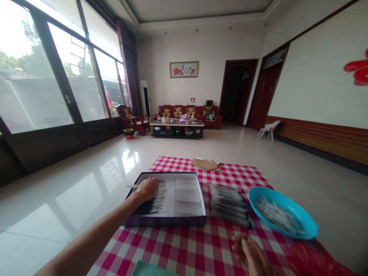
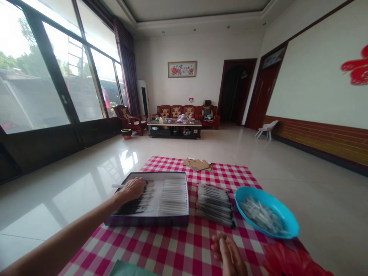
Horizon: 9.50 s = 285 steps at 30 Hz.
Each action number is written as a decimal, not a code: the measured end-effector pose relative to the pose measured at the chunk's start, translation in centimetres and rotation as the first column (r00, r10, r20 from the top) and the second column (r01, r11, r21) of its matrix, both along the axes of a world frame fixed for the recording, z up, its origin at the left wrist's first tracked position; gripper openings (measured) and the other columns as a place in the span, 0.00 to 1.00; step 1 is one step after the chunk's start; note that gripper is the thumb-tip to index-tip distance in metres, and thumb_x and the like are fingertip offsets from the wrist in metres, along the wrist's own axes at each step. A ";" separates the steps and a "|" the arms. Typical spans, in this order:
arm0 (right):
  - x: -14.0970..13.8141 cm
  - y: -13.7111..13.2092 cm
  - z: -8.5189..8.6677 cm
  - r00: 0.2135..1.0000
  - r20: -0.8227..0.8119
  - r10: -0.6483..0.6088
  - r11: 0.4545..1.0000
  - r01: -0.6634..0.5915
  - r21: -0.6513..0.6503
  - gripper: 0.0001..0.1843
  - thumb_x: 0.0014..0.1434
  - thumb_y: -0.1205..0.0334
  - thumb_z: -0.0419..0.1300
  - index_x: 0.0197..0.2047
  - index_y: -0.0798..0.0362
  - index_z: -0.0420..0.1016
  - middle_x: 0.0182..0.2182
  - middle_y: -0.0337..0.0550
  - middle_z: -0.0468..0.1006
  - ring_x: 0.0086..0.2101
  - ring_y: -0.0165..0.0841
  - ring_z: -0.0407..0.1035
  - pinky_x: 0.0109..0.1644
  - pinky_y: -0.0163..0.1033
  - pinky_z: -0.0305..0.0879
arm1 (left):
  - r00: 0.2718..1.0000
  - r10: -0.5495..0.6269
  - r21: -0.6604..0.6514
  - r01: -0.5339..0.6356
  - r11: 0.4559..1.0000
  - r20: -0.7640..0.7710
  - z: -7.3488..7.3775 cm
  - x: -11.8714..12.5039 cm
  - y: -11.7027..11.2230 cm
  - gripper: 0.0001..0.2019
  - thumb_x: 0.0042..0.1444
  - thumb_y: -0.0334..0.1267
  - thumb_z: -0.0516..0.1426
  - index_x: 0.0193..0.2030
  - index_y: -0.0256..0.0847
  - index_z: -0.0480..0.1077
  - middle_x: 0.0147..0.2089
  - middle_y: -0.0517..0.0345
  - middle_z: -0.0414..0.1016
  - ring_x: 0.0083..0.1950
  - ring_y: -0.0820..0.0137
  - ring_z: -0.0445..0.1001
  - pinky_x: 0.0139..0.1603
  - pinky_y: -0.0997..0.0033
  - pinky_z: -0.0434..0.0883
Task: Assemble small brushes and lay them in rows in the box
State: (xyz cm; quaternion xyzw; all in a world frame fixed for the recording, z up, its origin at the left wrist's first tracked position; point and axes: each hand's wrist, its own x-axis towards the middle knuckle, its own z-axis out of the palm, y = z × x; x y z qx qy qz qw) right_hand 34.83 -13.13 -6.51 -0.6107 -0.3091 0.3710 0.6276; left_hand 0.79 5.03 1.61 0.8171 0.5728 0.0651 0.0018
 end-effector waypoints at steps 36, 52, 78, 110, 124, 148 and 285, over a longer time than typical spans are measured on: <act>-0.7 -0.4 -0.4 0.986 -0.024 0.168 0.972 -0.161 0.169 0.14 0.49 0.51 0.62 0.32 0.52 0.71 0.18 0.33 0.66 0.22 0.30 0.61 0.26 0.33 0.60 | 0.924 -0.285 0.100 0.268 0.958 0.257 -1.8 14.6 -13.8 0.07 0.57 0.36 0.53 0.32 0.46 0.72 0.32 0.57 0.71 0.36 0.65 0.69 0.33 0.70 0.62; -0.9 -0.1 0.4 0.984 -0.133 0.116 0.989 -0.102 0.104 0.15 0.45 0.51 0.66 0.32 0.52 0.75 0.29 0.38 0.77 0.31 0.34 0.71 0.36 0.35 0.68 | 0.833 -0.449 0.400 0.310 0.863 0.322 -8.5 19.6 -14.1 0.06 0.60 0.30 0.51 0.32 0.42 0.64 0.28 0.60 0.68 0.30 0.69 0.65 0.31 0.71 0.61; 0.7 -0.4 0.3 0.932 0.017 0.361 0.927 -0.361 0.097 0.15 0.52 0.50 0.63 0.40 0.49 0.77 0.37 0.42 0.79 0.39 0.40 0.72 0.43 0.40 0.68 | 0.457 0.249 -0.509 0.634 0.583 0.854 -6.7 18.0 -12.4 0.17 0.51 0.52 0.55 0.24 0.38 0.63 0.19 0.64 0.65 0.18 0.78 0.59 0.19 0.76 0.55; 0.3 0.0 -1.4 0.909 -0.221 0.354 0.931 -0.321 0.173 0.14 0.53 0.54 0.64 0.42 0.47 0.75 0.34 0.38 0.76 0.33 0.33 0.70 0.34 0.35 0.66 | 0.461 -0.029 -0.260 0.550 0.794 0.887 -8.3 18.5 -13.3 0.12 0.56 0.44 0.52 0.31 0.38 0.68 0.24 0.62 0.67 0.23 0.76 0.63 0.25 0.77 0.59; 0.5 0.2 -1.1 0.927 -0.247 0.280 0.953 -0.238 0.189 0.12 0.48 0.54 0.67 0.37 0.48 0.78 0.35 0.40 0.80 0.38 0.37 0.72 0.43 0.40 0.66 | 0.440 -0.042 -0.204 0.496 0.844 0.897 -8.5 19.1 -13.8 0.12 0.58 0.46 0.50 0.30 0.40 0.63 0.22 0.62 0.66 0.22 0.77 0.62 0.24 0.77 0.58; -0.1 0.0 -1.3 0.970 -0.123 0.211 0.975 -0.199 0.100 0.15 0.48 0.51 0.66 0.38 0.50 0.78 0.36 0.41 0.80 0.37 0.38 0.72 0.39 0.38 0.67 | 0.584 -0.210 -0.015 0.356 0.934 0.784 -8.9 19.3 -14.5 0.10 0.60 0.40 0.48 0.31 0.40 0.66 0.27 0.59 0.70 0.28 0.72 0.68 0.30 0.74 0.61; 1.3 3.5 -3.5 0.062 0.998 -0.031 0.980 -0.193 0.042 0.14 0.59 0.70 0.48 0.40 0.51 0.73 0.31 0.44 0.74 0.32 0.37 0.69 0.35 0.41 0.65 | 0.712 -0.512 0.247 0.450 0.858 0.481 -10.5 19.1 -14.8 0.09 0.58 0.30 0.48 0.30 0.42 0.65 0.28 0.54 0.67 0.32 0.67 0.65 0.32 0.68 0.59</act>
